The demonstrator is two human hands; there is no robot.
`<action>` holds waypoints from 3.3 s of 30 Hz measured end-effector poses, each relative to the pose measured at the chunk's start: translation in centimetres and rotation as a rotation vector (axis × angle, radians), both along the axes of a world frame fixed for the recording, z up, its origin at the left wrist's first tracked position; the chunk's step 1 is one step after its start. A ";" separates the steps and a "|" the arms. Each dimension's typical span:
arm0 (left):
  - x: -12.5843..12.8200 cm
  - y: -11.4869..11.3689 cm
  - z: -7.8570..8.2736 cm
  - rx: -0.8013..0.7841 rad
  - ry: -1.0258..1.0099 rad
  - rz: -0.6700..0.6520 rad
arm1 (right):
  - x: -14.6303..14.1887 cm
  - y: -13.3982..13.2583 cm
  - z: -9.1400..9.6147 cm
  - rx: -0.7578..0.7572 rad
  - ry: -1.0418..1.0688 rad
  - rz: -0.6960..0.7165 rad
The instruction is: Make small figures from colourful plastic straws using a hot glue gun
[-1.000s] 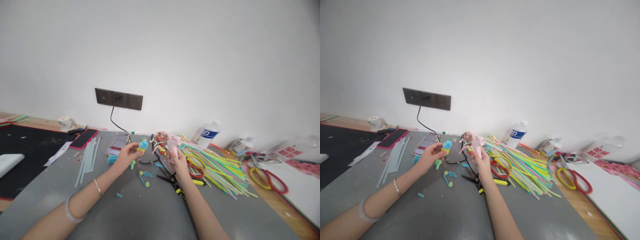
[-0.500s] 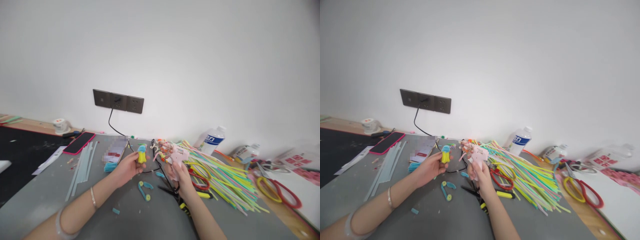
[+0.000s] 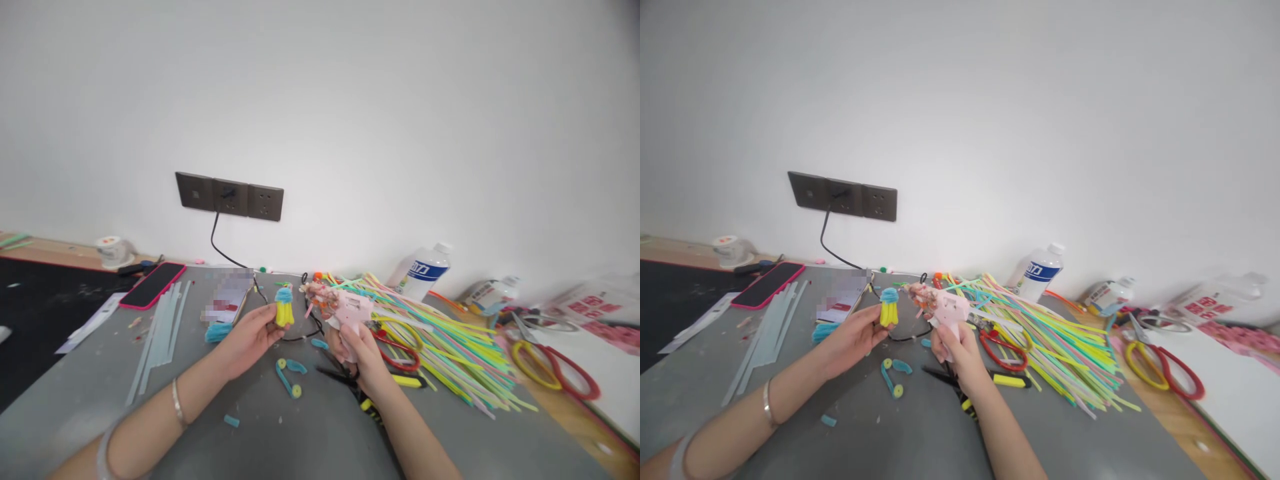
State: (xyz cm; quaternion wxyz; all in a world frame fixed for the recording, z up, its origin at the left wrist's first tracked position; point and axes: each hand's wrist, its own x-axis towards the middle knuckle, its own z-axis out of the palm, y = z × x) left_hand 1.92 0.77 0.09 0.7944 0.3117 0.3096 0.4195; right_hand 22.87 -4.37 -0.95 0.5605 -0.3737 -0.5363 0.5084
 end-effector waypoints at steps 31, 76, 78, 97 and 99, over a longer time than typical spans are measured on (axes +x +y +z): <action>-0.1 0.0 -0.6 0.098 0.163 -0.014 | 0.2 -0.1 -0.5 -0.013 -0.139 0.086; -0.2 0.2 -1.0 0.106 0.084 0.053 | 0.3 -0.3 -0.6 -0.040 -0.111 0.010; -0.2 0.1 -1.0 0.104 0.083 0.051 | 0.4 -0.2 -0.7 -0.031 -0.112 0.012; -0.2 0.1 -0.8 0.110 0.073 0.055 | 0.4 -0.2 -0.3 -0.013 -0.147 0.004; -0.2 0.1 -0.8 0.109 0.070 0.055 | 0.4 -0.2 -0.2 -0.014 -0.130 -0.005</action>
